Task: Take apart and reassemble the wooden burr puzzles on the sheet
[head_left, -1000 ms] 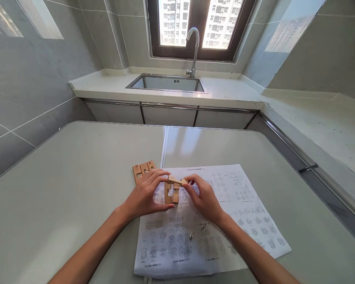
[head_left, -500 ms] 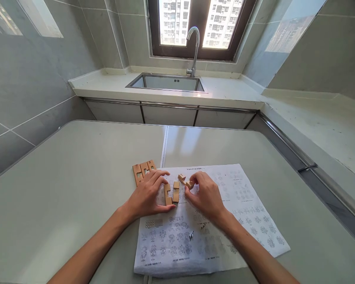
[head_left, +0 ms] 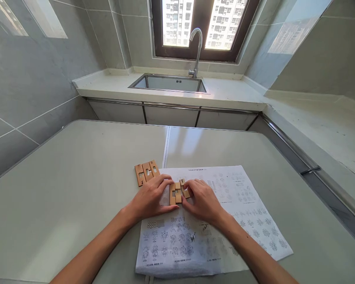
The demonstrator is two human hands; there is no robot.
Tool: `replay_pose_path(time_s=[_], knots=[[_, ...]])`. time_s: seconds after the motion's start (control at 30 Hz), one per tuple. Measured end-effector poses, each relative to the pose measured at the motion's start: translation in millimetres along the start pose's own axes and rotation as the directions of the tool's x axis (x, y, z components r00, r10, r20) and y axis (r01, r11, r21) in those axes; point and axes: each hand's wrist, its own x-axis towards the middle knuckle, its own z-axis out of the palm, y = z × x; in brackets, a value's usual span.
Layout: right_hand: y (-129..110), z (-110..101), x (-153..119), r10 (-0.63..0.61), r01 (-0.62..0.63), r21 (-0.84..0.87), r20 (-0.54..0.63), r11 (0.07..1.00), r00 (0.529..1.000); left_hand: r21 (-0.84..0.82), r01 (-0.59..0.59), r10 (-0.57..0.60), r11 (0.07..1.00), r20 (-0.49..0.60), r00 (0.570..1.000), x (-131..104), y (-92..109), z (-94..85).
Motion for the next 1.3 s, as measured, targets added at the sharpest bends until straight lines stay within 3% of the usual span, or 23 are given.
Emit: replay_pose_path(time_s=[0.57,0.73,1.07,1.3], knots=[[-0.7,2.5,-4.5,-0.201,0.195,0.055,0.146,0.979,0.969,-0.042,-0.066,0.070,0.997,0.096,0.993,-0.1,-0.1,-3.1],[-2.7,-1.2,-3.6,-0.235,0.221,0.113,0.136,0.969,0.962,-0.011,-0.070,0.070,0.998,0.061,0.996,-2.3,-2.4,-0.1],[0.5,3.5,-2.5,-0.122,0.117,0.258,0.005,0.959,0.992,0.039,-0.033,0.032,0.999,0.029,0.999,-1.1,-0.4,-10.3],[2.5,6.1,-1.5,-0.102,0.107,0.229,-0.034,0.968,0.994,0.193,-0.062,0.031,0.979,0.159,0.987,-16.4,-1.8,-27.8]])
